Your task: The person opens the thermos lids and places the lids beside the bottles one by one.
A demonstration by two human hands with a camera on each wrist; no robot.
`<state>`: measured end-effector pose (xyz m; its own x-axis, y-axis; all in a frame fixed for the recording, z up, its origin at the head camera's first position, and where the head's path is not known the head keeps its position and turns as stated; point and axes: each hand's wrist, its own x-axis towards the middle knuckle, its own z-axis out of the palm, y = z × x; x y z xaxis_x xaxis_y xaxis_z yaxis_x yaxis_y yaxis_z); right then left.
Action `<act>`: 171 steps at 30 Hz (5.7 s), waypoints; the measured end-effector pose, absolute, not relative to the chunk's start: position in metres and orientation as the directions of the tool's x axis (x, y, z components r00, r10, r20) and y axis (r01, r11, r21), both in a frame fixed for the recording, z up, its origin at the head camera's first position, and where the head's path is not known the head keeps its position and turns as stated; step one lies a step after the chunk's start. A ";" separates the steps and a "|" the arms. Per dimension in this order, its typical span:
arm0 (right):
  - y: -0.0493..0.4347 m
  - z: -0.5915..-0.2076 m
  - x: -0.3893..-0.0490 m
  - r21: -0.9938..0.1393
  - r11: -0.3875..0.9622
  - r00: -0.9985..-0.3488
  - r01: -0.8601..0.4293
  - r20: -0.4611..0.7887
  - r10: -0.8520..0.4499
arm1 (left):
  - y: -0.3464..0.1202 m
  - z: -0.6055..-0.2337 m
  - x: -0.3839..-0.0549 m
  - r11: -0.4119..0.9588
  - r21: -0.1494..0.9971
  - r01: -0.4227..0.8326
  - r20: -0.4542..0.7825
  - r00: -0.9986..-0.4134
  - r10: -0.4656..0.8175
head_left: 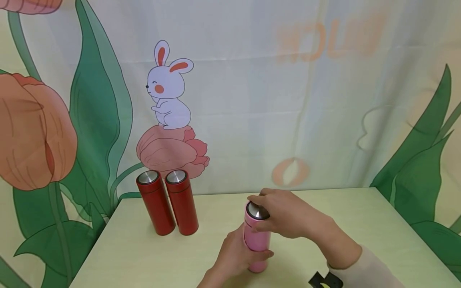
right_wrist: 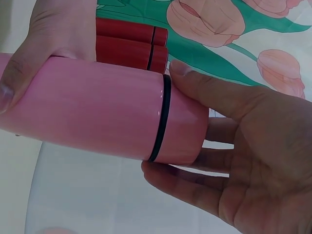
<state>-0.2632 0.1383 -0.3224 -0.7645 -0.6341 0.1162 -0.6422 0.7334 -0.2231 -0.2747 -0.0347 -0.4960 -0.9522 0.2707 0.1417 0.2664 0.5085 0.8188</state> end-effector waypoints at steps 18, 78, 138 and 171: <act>0.147 -0.321 -0.268 -0.293 0.650 -0.689 -0.701 0.042 -0.724 | -0.036 -0.495 -0.273 0.495 0.822 0.283 0.152 -0.945 0.289; 0.098 -0.330 -0.239 -0.131 0.941 -0.917 -0.313 0.299 -0.264 | -0.040 -0.500 -0.265 0.494 0.806 0.325 0.199 -0.936 0.292; 0.125 -0.306 -0.260 -0.368 0.791 -0.841 -0.489 -0.043 -0.539 | -0.041 -0.496 -0.267 0.491 0.821 0.290 0.152 -0.941 0.301; 0.136 -0.311 -0.259 -0.315 0.749 -0.790 -0.583 0.003 -0.614 | -0.040 -0.492 -0.265 0.503 0.820 0.274 0.136 -0.946 0.293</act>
<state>-0.2591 0.1356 -0.3105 -0.7896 -0.6136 0.0034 -0.5832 0.7488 -0.3151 -0.2650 -0.0401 -0.4923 -0.9463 0.2932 0.1364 0.2741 0.5031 0.8196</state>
